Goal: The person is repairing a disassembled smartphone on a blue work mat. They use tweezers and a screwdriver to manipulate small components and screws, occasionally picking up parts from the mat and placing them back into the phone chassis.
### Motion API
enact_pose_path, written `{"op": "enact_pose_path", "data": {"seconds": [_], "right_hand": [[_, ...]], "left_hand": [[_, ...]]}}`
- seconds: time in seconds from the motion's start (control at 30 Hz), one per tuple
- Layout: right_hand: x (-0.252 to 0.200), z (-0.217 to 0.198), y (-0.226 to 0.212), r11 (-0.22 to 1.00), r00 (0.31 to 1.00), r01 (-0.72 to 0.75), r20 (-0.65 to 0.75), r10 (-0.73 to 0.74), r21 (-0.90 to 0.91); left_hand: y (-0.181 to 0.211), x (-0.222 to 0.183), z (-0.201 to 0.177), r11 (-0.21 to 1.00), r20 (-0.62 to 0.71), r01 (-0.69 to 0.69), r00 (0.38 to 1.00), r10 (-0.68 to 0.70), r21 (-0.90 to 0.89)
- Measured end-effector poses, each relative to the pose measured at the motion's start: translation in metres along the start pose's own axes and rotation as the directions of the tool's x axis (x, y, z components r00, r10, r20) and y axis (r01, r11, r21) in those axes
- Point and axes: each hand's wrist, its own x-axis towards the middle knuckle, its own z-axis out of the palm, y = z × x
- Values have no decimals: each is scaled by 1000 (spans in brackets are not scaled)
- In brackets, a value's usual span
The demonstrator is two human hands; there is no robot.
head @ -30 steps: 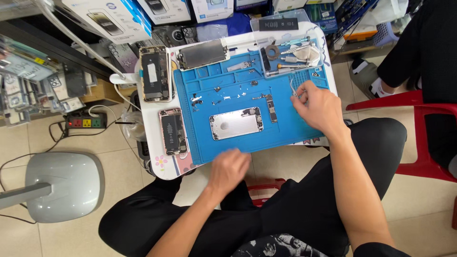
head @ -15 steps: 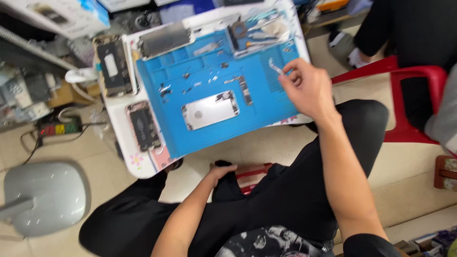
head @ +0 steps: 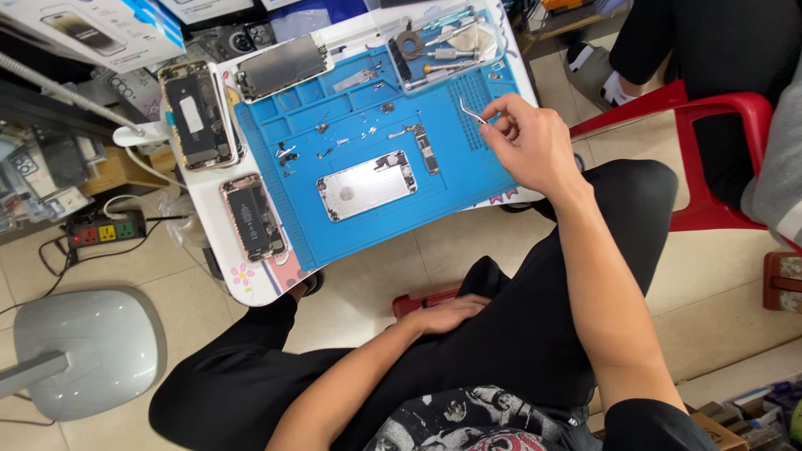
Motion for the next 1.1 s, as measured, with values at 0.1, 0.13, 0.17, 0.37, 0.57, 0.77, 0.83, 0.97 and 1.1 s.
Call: {"op": "enact_pose_path", "data": {"seconds": [0.1, 0.13, 0.17, 0.37, 0.57, 0.77, 0.83, 0.97, 1.1], "right_hand": [[-4, -3, -5, 999, 999, 33, 28, -32, -31], [-5, -2, -8, 999, 999, 34, 26, -33, -19], [-6, -5, -8, 1000, 999, 23, 26, -23, -3], [-9, 1, 1, 1000, 1000, 21, -1, -21, 4], [-2, 10, -2, 998, 999, 52, 2, -52, 37], [5, 25, 8, 992, 990, 128, -64, -127, 21], [4, 27, 14, 989, 985, 147, -93, -145, 16], [8, 30, 25, 999, 990, 35, -137, -32, 23], [4, 39, 39, 1000, 990, -2, -139, 5, 22]], "left_hand": [[-15, 8, 3, 996, 139, 80, 987, -83, 27], [-17, 12, 7, 995, 133, 91, 987, -94, 30], [-17, 20, 11, 991, 118, 92, 988, -103, 93], [-132, 114, 40, 769, 90, -111, 993, 69, 630], [-77, 63, 19, 811, 225, -7, 962, -155, 585], [87, -16, 2, 854, 256, 496, 815, -521, 160], [109, -24, 3, 868, 238, 485, 836, -495, 106], [19, 42, -14, 899, 202, 369, 886, -416, 234], [-59, 96, -13, 802, 171, 257, 899, -403, 539]]}}
